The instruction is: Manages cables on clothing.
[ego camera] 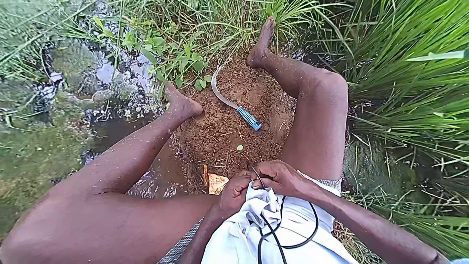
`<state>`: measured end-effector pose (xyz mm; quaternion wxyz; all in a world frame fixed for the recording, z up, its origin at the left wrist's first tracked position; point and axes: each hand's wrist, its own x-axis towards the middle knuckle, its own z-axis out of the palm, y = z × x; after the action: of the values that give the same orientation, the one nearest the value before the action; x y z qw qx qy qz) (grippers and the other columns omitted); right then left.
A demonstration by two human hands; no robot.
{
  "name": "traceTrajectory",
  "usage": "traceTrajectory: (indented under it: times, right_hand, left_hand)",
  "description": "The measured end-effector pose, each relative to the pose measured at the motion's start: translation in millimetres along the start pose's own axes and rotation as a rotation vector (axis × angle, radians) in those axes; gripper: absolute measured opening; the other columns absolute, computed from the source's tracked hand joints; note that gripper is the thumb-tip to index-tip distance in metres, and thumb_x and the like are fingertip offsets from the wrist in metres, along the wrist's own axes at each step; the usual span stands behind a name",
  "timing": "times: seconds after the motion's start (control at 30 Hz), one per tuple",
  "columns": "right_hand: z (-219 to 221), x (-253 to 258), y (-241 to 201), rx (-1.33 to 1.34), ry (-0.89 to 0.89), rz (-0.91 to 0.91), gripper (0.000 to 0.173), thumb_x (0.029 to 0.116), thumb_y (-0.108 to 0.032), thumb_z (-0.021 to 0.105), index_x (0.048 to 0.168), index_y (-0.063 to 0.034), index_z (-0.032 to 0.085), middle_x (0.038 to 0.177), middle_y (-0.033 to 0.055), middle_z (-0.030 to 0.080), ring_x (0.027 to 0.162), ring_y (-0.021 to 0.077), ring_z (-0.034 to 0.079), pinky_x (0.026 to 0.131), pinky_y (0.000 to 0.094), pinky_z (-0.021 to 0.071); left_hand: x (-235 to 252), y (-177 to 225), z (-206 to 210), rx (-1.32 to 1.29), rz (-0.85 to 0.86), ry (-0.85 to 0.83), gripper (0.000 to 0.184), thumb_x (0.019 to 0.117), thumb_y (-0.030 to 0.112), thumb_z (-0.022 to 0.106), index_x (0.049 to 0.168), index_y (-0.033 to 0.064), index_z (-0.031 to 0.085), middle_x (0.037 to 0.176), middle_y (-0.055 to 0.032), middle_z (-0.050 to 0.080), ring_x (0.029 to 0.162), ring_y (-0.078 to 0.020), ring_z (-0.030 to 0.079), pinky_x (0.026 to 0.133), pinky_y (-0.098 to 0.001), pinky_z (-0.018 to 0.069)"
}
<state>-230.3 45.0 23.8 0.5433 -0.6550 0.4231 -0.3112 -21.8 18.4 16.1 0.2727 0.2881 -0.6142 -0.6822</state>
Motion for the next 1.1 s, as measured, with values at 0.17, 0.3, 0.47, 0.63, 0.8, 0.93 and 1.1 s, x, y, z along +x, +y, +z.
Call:
traceTrajectory:
  times: [0.17, 0.3, 0.47, 0.63, 0.8, 0.93, 1.1]
  right_hand:
    - [6, -4, 2, -0.239, 0.048, -0.087, 0.029, 0.1067, -0.027, 0.053, 0.103, -0.0019, 0.068, 0.081, 0.0117, 0.067, 0.072, 0.0204, 0.065, 0.067, 0.0359, 0.0533]
    - [11, 0, 4, -0.355, 0.044, -0.143, 0.034, 0.1089, -0.031, 0.048, 0.102, -0.0030, 0.066, 0.079, 0.0117, 0.066, 0.072, 0.0238, 0.067, 0.065, 0.0391, 0.0535]
    - [15, 6, 5, -0.454, 0.072, -0.167, 0.037, 0.1086, -0.034, 0.047, 0.096, -0.0045, 0.066, 0.075, 0.0107, 0.064, 0.070, 0.0251, 0.066, 0.063, 0.0404, 0.0524]
    - [16, 10, 3, -0.497, 0.147, -0.240, 0.038, 0.1073, -0.030, 0.049, 0.083, -0.0039, 0.061, 0.068, 0.0110, 0.058, 0.066, 0.0262, 0.063, 0.059, 0.0392, 0.0501]
    - [17, 12, 3, -0.497, 0.183, -0.245, 0.041, 0.1074, -0.031, 0.050, 0.080, -0.0031, 0.061, 0.068, 0.0114, 0.058, 0.065, 0.0254, 0.062, 0.058, 0.0378, 0.0497]
    - [7, 12, -1, -0.468, 0.074, -0.172, 0.037, 0.1075, -0.029, 0.050, 0.083, -0.0025, 0.061, 0.070, 0.0118, 0.058, 0.065, 0.0261, 0.062, 0.057, 0.0399, 0.0487]
    - [1, 13, 1, -0.409, 0.024, -0.071, 0.031, 0.1069, -0.022, 0.048, 0.091, -0.0010, 0.065, 0.074, 0.0132, 0.062, 0.068, 0.0268, 0.065, 0.061, 0.0423, 0.0504]
  left_hand:
    - [-8, -14, 0, -0.112, -0.040, -0.029, 0.023, 0.1026, 0.004, 0.052, 0.095, -0.0040, 0.071, 0.095, -0.0010, 0.072, 0.097, 0.0026, 0.063, 0.092, -0.0182, 0.0508]
    - [-15, -16, 0, -0.243, -0.121, -0.081, 0.024, 0.1064, 0.013, 0.050, 0.107, 0.0131, 0.074, 0.104, 0.0155, 0.073, 0.099, 0.0095, 0.064, 0.094, -0.0170, 0.0530]
    - [-15, -11, 1, -0.334, -0.183, -0.078, 0.022, 0.1044, 0.014, 0.053, 0.101, 0.0199, 0.074, 0.096, 0.0186, 0.072, 0.093, 0.0100, 0.064, 0.088, -0.0156, 0.0534]
    - [-17, -3, 3, -0.362, -0.231, -0.039, 0.022, 0.1024, 0.011, 0.054, 0.105, 0.0210, 0.073, 0.100, 0.0189, 0.073, 0.096, 0.0090, 0.065, 0.091, -0.0161, 0.0541]
    - [-19, -2, 5, -0.307, -0.172, 0.000, 0.019, 0.1025, 0.013, 0.056, 0.104, 0.0219, 0.072, 0.099, 0.0203, 0.073, 0.095, 0.0105, 0.065, 0.090, -0.0153, 0.0542]
    - [-10, 9, 4, -0.135, -0.150, 0.009, 0.019, 0.1033, 0.009, 0.054, 0.093, 0.0089, 0.071, 0.087, 0.0127, 0.070, 0.088, 0.0119, 0.062, 0.085, -0.0116, 0.0510]
    - [33, 88, 7, 0.125, -0.659, 0.036, 0.017, 0.0957, -0.016, 0.048, 0.092, -0.0195, 0.065, 0.082, -0.0168, 0.066, 0.076, -0.0017, 0.057, 0.080, -0.0103, 0.0457]
